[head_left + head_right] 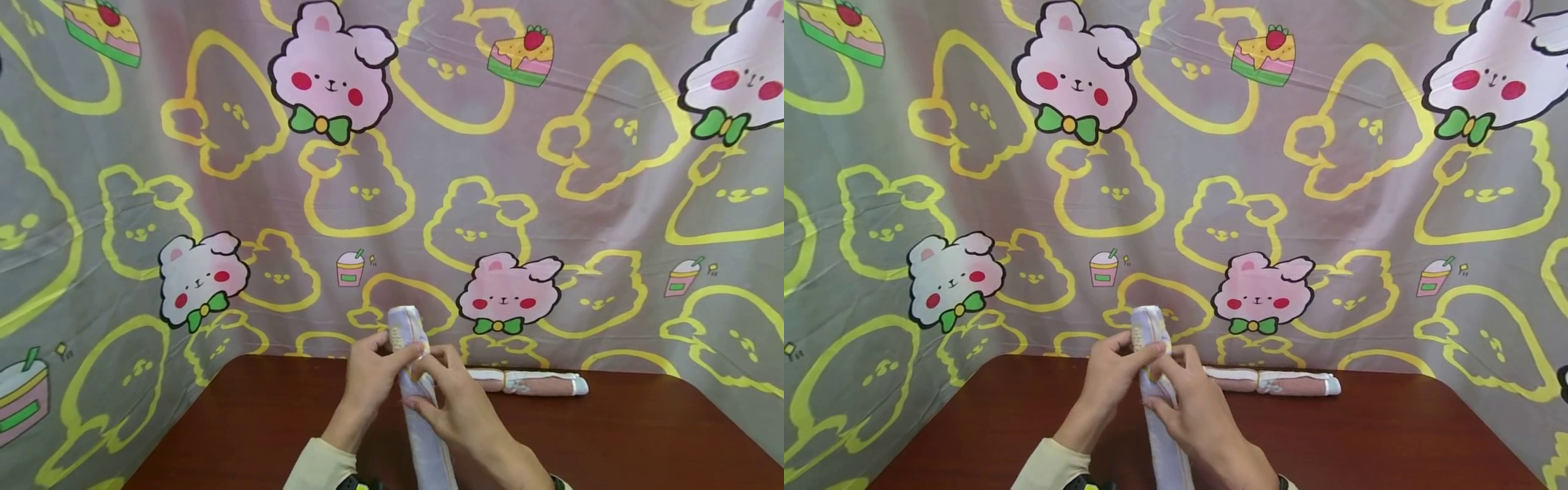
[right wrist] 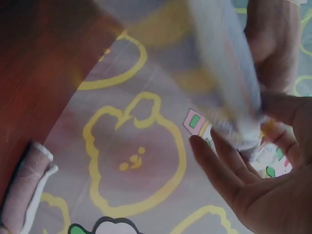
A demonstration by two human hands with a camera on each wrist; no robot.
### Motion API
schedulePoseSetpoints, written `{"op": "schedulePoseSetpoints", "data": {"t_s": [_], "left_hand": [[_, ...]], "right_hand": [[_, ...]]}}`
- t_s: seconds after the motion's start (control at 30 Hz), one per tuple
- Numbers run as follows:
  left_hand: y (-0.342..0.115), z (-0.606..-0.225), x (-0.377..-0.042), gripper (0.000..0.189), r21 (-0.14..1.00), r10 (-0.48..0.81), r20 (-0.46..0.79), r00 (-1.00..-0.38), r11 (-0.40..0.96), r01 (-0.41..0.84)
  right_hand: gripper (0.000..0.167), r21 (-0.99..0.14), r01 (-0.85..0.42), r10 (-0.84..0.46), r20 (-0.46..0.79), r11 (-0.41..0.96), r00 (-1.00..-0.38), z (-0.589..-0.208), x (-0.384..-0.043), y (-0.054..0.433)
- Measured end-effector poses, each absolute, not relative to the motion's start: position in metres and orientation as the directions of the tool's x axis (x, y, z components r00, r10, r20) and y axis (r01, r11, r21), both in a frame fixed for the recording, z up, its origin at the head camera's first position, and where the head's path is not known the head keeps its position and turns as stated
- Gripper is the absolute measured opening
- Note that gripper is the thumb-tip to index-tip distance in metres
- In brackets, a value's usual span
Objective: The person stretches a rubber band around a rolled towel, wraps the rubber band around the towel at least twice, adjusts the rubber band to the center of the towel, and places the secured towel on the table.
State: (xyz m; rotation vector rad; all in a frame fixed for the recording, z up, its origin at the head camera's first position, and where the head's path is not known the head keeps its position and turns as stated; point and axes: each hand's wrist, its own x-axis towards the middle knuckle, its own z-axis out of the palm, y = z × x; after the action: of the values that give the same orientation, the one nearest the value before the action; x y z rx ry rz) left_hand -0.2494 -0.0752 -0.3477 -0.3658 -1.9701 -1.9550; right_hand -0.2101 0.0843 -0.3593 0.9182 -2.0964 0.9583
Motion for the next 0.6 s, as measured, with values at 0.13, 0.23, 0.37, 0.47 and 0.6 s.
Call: {"op": "schedulePoseSetpoints", "data": {"t_s": [0.13, 0.23, 0.37, 0.47, 0.6], "left_hand": [[-0.078, -0.346, -0.25, 0.028, 0.923, -0.048, 0.384, -0.922, -0.003, 0.385], [-0.082, -0.345, -0.252, 0.03, 0.934, 0.034, 0.354, -0.934, -0.069, 0.351], [-0.089, -0.345, -0.254, 0.032, 0.934, 0.225, 0.347, -0.91, -0.17, 0.314], [-0.092, -0.346, -0.256, 0.034, 0.935, 0.34, 0.349, -0.874, -0.186, 0.301], [-0.092, -0.348, -0.257, 0.032, 0.927, 0.33, 0.375, -0.866, -0.145, 0.346]], "right_hand": [[0.047, -0.372, -0.799, -0.299, 0.785, 0.472, -0.542, -0.358, -0.209, 0.085], [0.041, -0.509, -0.783, -0.291, 0.736, 0.358, -0.611, -0.354, -0.209, 0.088], [0.028, -0.773, -0.611, -0.278, 0.557, 0.169, -0.782, -0.346, -0.208, 0.095], [0.023, -0.869, -0.489, -0.302, 0.447, 0.079, -0.842, -0.341, -0.208, 0.1], [0.02, -0.887, -0.456, -0.389, 0.397, 0.07, -0.832, -0.339, -0.21, 0.105]]}}
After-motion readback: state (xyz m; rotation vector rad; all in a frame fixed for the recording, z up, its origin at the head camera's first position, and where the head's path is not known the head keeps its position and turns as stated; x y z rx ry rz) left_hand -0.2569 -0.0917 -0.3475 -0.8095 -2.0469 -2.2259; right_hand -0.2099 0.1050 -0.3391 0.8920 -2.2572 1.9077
